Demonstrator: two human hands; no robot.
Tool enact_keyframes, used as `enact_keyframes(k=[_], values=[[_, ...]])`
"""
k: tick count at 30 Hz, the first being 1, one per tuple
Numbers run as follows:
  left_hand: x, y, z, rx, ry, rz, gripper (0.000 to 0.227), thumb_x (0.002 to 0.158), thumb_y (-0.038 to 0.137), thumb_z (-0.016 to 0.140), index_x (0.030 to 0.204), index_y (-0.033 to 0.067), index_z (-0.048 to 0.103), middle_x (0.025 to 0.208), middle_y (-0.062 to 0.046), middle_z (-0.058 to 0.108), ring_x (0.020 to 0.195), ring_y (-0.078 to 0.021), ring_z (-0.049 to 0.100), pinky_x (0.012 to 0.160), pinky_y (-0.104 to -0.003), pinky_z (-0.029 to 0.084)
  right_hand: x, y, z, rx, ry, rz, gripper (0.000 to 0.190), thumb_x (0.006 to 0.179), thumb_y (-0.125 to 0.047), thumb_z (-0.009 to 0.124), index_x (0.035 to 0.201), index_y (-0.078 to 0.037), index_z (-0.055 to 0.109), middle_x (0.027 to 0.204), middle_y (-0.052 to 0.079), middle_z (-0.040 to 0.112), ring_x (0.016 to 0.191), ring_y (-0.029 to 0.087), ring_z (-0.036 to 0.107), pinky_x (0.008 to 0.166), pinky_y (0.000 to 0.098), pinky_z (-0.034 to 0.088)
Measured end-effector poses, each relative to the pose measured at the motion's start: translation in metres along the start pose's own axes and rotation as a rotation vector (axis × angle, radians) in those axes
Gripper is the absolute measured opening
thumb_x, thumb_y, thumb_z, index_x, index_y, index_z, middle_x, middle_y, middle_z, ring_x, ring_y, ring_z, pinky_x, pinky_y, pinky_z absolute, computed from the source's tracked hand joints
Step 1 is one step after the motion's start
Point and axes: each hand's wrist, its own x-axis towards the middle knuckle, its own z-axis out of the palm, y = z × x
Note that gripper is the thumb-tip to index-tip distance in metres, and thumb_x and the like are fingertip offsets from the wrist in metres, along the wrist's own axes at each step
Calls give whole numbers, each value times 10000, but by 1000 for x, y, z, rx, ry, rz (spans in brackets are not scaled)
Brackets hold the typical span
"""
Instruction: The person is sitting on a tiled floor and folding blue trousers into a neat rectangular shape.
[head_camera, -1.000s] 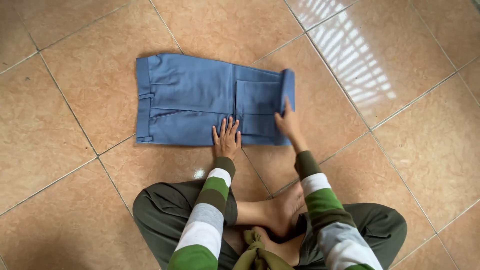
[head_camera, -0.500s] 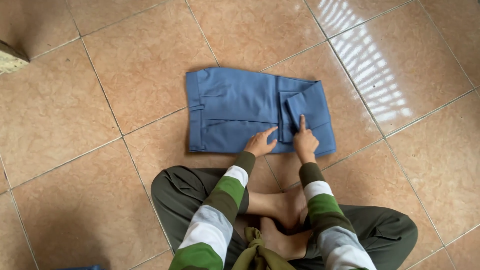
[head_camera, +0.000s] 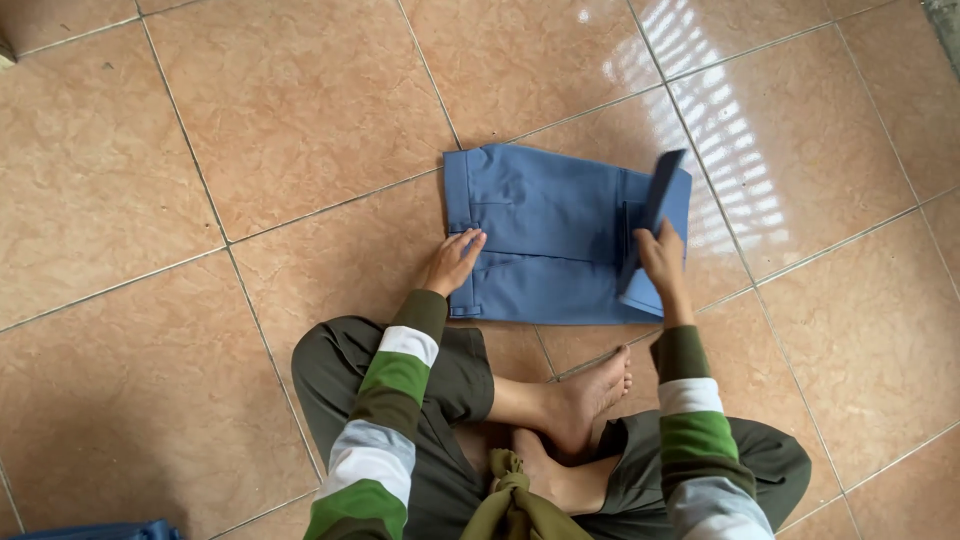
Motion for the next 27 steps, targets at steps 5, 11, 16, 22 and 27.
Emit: enact_keyframes(k=[5,11,16,22,27], values=[[7,-3,-5,-429,96,-82,844,1029,739,162,1506,131,500,1494,-136,539,1458,-322,399,1210,-484,307,-26,-123,97,35,-110,-119,631,838,-299,617,1389,3,549,898,267,731,963,464,707,824,593,544],[26,-28,2,-473,254,-104,675,1008,684,443,1460,196,556,1429,-169,585,1379,-347,491,1173,-462,388,-56,-168,203,-86,-420,-348,808,914,-346,612,1567,-20,265,986,343,715,985,531,686,844,655,520],[27,-28,18,-165,571,-32,613,951,407,620,1478,116,502,1299,-254,618,1245,-403,593,1028,-491,521,-67,-168,173,18,-355,-517,456,847,-201,676,1288,-107,613,1139,177,675,1136,406,637,955,528,514],[27,-27,60,615,508,282,825,880,526,575,1607,232,322,1639,-180,294,1522,-341,254,1181,-591,212,-53,-131,158,-249,-6,-541,522,1089,-377,429,1545,-125,441,1511,229,434,1446,427,342,1170,580,255],[33,-35,71,688,363,244,942,825,650,549,1635,296,220,1716,-104,129,1578,-294,106,1213,-653,57,-39,-88,155,-511,-75,-603,611,1050,-538,391,1616,-313,337,1671,87,305,1542,310,237,1239,543,95]])
